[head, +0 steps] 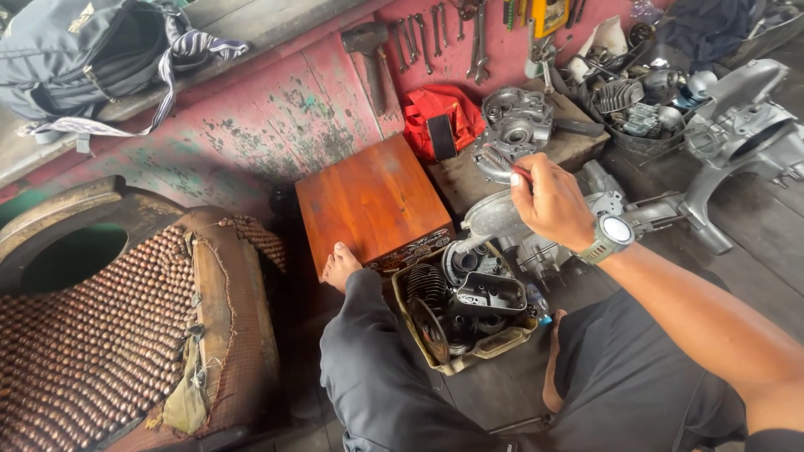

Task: Using a hand scraper to remove old gasket material or residue from the mating surfaces of a motorcycle engine casing.

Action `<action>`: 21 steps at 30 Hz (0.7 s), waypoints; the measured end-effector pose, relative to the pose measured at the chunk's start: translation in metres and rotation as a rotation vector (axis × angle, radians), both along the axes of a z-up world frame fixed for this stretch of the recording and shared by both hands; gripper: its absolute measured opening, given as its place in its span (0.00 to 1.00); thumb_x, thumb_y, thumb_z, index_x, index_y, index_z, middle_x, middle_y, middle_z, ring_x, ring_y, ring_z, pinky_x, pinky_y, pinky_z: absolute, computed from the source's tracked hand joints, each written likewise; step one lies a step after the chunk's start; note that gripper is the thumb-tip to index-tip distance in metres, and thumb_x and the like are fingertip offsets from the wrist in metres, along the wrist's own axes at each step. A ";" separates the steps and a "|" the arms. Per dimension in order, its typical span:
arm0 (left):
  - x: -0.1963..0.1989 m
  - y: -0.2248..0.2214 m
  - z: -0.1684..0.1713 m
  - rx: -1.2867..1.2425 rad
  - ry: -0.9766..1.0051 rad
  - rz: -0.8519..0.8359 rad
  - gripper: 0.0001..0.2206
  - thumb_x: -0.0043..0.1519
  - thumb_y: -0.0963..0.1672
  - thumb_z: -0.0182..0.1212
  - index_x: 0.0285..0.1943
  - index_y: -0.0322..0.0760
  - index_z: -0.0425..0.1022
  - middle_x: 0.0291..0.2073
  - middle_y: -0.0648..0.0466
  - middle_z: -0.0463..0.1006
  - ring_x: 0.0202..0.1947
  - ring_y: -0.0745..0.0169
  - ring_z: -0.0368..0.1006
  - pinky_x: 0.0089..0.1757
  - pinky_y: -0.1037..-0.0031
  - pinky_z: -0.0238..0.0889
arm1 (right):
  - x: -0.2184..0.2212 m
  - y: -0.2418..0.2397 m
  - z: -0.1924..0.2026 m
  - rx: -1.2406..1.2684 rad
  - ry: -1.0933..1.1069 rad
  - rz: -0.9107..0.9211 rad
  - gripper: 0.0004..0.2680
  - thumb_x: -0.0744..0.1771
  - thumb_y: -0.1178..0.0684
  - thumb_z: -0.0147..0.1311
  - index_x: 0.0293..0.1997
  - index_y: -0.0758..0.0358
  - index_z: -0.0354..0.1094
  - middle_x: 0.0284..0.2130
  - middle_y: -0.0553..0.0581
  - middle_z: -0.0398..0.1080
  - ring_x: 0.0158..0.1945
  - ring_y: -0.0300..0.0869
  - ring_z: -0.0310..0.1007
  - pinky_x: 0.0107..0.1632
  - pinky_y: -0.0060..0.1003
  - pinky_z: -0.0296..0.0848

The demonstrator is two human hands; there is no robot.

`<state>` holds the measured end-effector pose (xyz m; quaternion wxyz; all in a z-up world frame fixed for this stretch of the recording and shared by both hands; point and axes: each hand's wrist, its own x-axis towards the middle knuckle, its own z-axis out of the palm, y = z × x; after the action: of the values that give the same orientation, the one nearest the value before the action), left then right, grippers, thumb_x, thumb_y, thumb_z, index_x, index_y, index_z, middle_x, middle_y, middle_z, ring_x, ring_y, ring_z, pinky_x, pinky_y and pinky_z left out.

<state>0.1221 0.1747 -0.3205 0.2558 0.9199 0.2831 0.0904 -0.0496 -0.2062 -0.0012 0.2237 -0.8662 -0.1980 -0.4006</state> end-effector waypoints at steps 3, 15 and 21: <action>-0.008 0.011 0.011 -0.016 0.004 -0.032 0.38 0.71 0.60 0.15 0.68 0.44 0.73 0.65 0.47 0.73 0.65 0.49 0.67 0.61 0.61 0.48 | 0.000 -0.002 0.000 -0.013 -0.027 -0.001 0.05 0.72 0.54 0.46 0.46 0.65 0.62 0.22 0.62 0.68 0.29 0.59 0.76 0.34 0.46 0.75; -0.253 -0.081 0.012 -0.331 -0.253 -0.586 0.22 0.70 0.51 0.32 0.57 0.42 0.73 0.54 0.51 0.74 0.53 0.55 0.66 0.58 0.65 0.49 | 0.000 -0.006 0.008 0.033 0.008 -0.018 0.05 0.72 0.55 0.45 0.45 0.66 0.62 0.20 0.63 0.68 0.29 0.61 0.76 0.32 0.46 0.74; -0.431 -0.147 0.105 -0.465 -0.359 -0.875 0.15 0.69 0.47 0.40 0.51 0.40 0.73 0.49 0.53 0.74 0.47 0.58 0.65 0.56 0.67 0.50 | -0.004 -0.010 0.010 0.083 -0.018 -0.042 0.05 0.72 0.55 0.44 0.46 0.64 0.61 0.22 0.66 0.68 0.29 0.64 0.75 0.31 0.50 0.73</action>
<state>-0.3091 0.0281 -0.2156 0.5113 0.8412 -0.1630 0.0660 -0.0535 -0.2161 0.0084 0.2493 -0.8565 -0.1650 -0.4208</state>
